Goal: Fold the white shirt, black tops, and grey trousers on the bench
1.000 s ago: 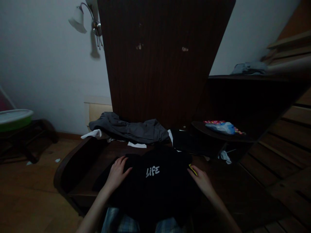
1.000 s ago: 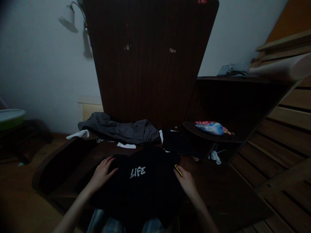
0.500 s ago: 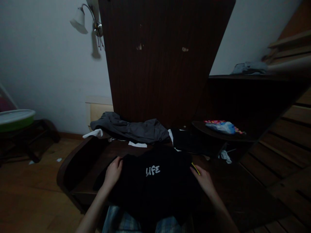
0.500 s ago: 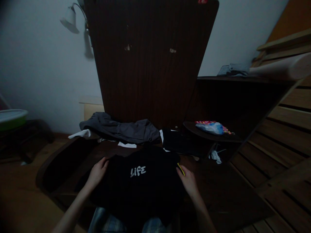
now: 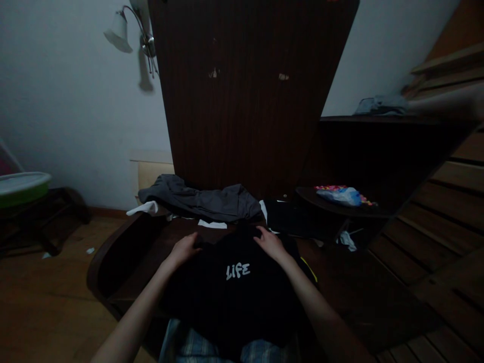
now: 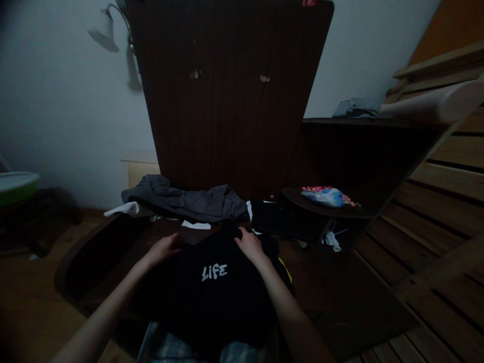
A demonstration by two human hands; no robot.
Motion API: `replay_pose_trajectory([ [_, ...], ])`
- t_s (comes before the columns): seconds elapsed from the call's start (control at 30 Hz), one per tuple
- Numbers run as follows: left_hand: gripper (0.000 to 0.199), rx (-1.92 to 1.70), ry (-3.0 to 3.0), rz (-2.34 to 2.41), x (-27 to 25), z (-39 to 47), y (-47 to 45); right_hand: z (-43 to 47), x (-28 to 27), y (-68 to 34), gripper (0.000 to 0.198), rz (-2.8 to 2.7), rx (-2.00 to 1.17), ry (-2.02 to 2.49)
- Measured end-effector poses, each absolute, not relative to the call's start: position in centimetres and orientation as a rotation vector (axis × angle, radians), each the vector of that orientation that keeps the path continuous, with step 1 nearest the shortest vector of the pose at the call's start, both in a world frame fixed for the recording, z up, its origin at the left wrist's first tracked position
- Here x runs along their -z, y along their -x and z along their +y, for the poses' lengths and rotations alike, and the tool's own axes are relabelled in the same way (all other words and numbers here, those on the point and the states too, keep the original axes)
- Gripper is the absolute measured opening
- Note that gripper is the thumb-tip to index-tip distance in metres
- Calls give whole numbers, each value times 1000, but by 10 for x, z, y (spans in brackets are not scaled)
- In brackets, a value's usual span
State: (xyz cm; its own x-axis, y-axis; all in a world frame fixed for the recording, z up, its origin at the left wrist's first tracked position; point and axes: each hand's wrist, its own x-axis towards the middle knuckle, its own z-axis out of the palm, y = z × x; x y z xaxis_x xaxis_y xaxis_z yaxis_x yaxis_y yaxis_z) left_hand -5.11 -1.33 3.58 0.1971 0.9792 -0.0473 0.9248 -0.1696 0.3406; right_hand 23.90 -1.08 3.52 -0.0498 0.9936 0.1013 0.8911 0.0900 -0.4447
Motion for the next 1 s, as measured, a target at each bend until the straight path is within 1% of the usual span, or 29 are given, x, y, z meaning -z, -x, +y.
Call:
replay_pose_trajectory([
  [0.07,19,-224,-2201,1766,-38,-17,49,-3,-26,-225,34,-2075,-328,1966],
  [0.1,15,-274,-2227,1704,-40,-19,48,0,-22,-221,30,-2097,-305,1989],
  [0.17,13,-518,-2265,1507,-44,-24,46,2,-16,-215,23,-2110,-336,1960],
  [0.23,17,-788,-2233,1276,-48,-26,41,2,-16,-211,16,-2076,-572,1835],
  [0.3,18,-942,-2169,1099,-53,-27,33,1,-21,-204,9,-1966,-973,1615],
  [0.37,16,-946,-2147,968,-59,-28,24,-3,-31,-195,5,-1820,-1362,1292],
  [0.4,14,-911,-2153,909,-62,-29,19,-6,-37,-190,5,-1752,-1496,1119],
  [0.47,11,-824,-2167,814,-68,-32,10,-11,-50,-182,15,-1649,-1610,855],
  [0.53,10,-776,-2166,797,-72,-35,4,-18,-60,-177,22,-1573,-1540,808],
  [0.6,8,-802,-2159,900,-74,-38,-2,-27,-68,-175,25,-1510,-1347,935],
  [0.67,5,-918,-2122,1086,-73,-39,-7,-42,-74,-176,25,-1533,-1205,1082],
  [0.77,4,-1185,-1921,1314,-69,-40,-18,-74,-78,-175,34,-1847,-1171,1251],
  [0.8,3,-1247,-1833,1336,-69,-42,-23,-85,-78,-175,37,-1952,-1107,1319],
  [0.9,6,-1277,-1669,1209,-75,-52,-34,-106,-72,-174,46,-2028,-890,1421],
  [0.93,9,-1241,-1649,1125,-79,-57,-36,-109,-68,-175,46,-1986,-871,1400],
  [1.0,19,-1120,-1630,947,-86,-66,-36,-107,-61,-176,39,-1835,-910,1293],
])
